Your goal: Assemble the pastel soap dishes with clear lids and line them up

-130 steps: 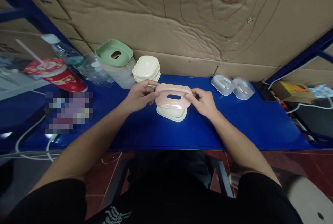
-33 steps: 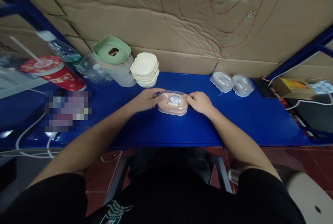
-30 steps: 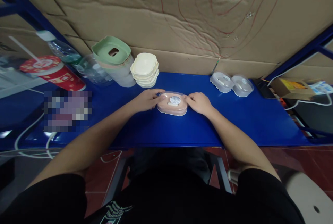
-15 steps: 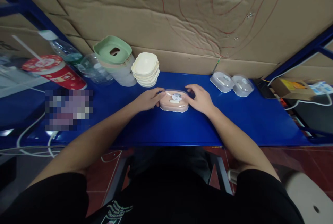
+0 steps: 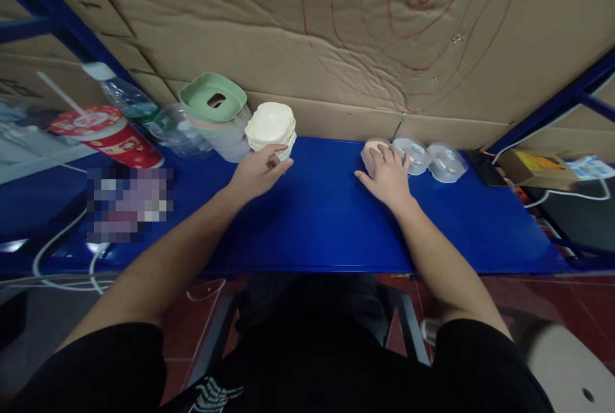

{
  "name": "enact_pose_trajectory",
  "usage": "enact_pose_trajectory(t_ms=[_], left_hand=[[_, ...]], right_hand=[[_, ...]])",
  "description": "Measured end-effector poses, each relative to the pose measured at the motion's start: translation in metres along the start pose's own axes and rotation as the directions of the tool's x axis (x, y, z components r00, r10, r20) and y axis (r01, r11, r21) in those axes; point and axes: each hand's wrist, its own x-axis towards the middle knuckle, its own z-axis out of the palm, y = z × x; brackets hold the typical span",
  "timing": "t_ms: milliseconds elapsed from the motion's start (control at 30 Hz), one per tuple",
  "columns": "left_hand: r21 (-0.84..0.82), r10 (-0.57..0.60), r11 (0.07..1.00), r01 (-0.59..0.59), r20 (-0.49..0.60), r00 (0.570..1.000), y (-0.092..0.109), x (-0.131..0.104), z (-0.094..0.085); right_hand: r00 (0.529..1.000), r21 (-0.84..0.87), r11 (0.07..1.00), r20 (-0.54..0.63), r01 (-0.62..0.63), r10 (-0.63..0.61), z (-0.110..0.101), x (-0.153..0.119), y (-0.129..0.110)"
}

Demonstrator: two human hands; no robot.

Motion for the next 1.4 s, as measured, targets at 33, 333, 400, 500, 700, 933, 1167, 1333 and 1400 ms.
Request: enact_pose_trajectory(t_ms=[33,333,400,500,700,933,1167,1333,1400], left_hand=[[0.026,-0.014,1.0,0.015,-0.033,0.999,-0.002,0.001,-0.002],[0.144,-0.035,0.985,0.1,-0.397,0.917,-0.028,0.011,-0.033],[0.143,-0.062,0.979,0.147,-0.477,0.877,-0.035,0.012,-0.048],[0.14,-0.1,0.967,0.213,-0.561,0.822,-0.044,0.011,-0.07],[0.203,-0.142,0.933,0.299,-0.556,0.819,-0.056,0.011,-0.083],[0.234,-0.098,0.951,0.201,-0.39,0.916,-0.035,0.01,-0.064],[0.314,0.007,0.948,0.047,-0.169,0.986,-0.026,0.011,-0.026],[0.306,-0.049,0.945,0.12,-0.231,0.972,-0.028,0.013,-0.022],[0.306,-0.061,0.943,0.134,-0.235,0.97,-0.027,0.013,-0.023]], right_hand=[[1.0,-0.001,1.0,0.011,0.013,-0.013,0.001,0.0,0.0],[0.989,0.093,0.988,0.075,0.122,-0.129,0.016,0.003,-0.001],[0.987,0.126,0.981,0.052,0.144,-0.152,0.016,0.003,0.0],[0.98,0.184,0.964,0.025,0.191,-0.199,0.016,0.004,0.0],[0.968,0.233,0.945,0.051,0.23,-0.248,0.02,0.003,-0.001],[0.959,0.245,0.94,0.096,0.237,-0.266,0.018,0.002,-0.005],[0.95,0.253,0.939,0.147,0.233,-0.275,0.015,0.002,-0.007],[0.941,0.293,0.926,0.165,0.238,-0.294,0.016,0.002,-0.008],[0.943,0.302,0.924,0.16,0.234,-0.291,0.016,0.001,-0.009]])
